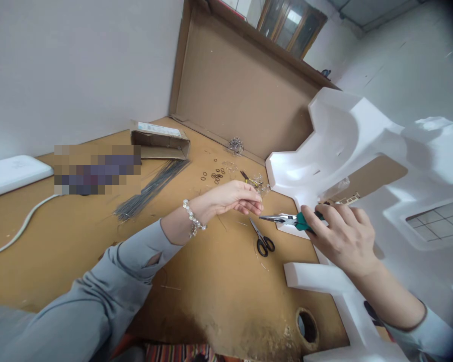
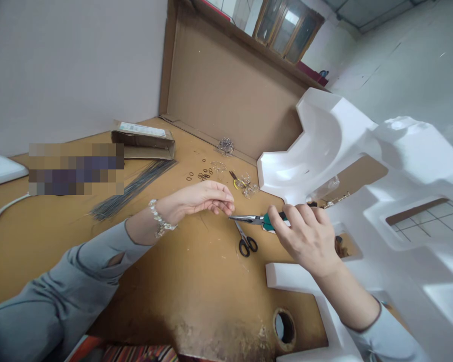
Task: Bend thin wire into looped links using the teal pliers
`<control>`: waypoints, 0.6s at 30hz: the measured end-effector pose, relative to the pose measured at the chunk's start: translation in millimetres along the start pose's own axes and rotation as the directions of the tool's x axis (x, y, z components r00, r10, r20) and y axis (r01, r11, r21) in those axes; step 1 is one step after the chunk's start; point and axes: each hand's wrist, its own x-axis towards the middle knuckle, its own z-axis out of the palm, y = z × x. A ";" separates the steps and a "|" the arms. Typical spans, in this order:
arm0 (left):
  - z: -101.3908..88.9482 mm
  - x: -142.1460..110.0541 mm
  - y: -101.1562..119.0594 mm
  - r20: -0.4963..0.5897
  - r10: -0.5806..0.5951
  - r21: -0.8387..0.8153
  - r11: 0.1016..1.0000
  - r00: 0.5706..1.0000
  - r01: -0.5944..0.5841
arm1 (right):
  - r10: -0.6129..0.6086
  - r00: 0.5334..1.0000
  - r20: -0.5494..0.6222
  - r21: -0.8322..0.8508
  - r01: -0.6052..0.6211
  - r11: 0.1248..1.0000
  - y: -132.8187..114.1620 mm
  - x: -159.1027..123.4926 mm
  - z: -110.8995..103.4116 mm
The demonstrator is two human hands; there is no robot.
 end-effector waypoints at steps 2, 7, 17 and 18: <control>1.5 0.6 -0.3 -0.025 0.012 0.018 1.000 1.000 -0.011 | -0.010 1.000 0.004 0.010 0.010 1.000 0.2 0.4 -2.2; 14.2 -4.5 -2.2 -0.100 0.210 0.193 0.963 0.973 -0.188 | 0.004 0.988 0.152 0.156 -0.028 0.987 2.5 6.3 -7.9; 22.2 -11.4 -2.6 -0.009 0.419 0.403 0.832 0.908 -0.380 | -0.028 0.674 0.738 0.574 -0.606 0.551 22.5 12.4 -13.4; 18.0 -9.8 -1.3 -0.023 0.410 0.359 0.855 0.912 -0.376 | -0.007 0.652 0.758 0.569 -0.657 0.495 24.3 12.5 -13.5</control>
